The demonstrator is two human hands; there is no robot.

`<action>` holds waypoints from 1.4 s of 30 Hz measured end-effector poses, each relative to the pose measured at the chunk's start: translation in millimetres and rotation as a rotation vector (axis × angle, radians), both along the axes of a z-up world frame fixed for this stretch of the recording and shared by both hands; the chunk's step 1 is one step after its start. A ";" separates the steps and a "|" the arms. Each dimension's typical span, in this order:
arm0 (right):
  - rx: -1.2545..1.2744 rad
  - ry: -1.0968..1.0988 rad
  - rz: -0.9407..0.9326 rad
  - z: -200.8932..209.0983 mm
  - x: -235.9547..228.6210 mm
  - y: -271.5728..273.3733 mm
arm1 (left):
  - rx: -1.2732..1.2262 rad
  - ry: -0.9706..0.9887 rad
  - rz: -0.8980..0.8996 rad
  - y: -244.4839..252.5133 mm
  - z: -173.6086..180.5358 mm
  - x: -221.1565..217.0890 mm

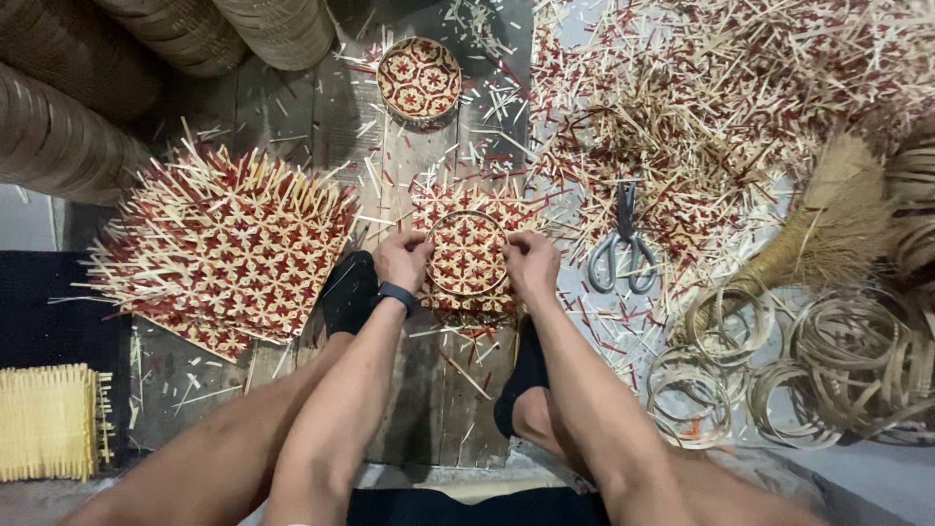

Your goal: The person weaves together thin strips of bamboo to form circular basket bases, using shears to trim excess material and securing the woven structure by hand.

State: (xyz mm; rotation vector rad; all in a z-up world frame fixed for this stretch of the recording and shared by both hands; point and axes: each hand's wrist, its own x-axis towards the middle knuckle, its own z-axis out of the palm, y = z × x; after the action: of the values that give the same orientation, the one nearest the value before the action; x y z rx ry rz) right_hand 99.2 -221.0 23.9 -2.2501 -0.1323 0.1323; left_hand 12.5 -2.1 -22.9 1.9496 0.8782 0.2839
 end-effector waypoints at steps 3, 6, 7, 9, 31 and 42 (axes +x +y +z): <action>-0.024 0.018 -0.040 -9.0 -1.9 -1.6 | 0.022 0.045 -0.004 -2.0 0.6 -1.0; -0.045 0.081 -0.037 -9.6 -0.5 -5.0 | -0.006 0.117 0.020 -0.9 7.5 0.5; -0.053 0.084 -0.040 -10.0 -0.7 -5.8 | -0.020 0.154 0.028 0.0 9.5 0.4; -0.067 0.088 -0.043 -12.0 1.3 -5.2 | -0.036 0.198 0.035 2.1 11.8 2.2; -0.072 0.114 -0.062 -50.0 7.8 -11.9 | -0.070 0.227 0.052 6.2 -0.6 4.1; -0.110 0.086 0.002 -81.3 21.0 -20.2 | -0.184 0.244 0.007 24.4 -26.4 13.2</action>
State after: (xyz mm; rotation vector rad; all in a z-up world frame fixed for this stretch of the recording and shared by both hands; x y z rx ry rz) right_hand 120.2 -241.2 -57.4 -2.3493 -0.0823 0.2427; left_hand 25.8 22.3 -49.3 1.8330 1.0303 -0.0323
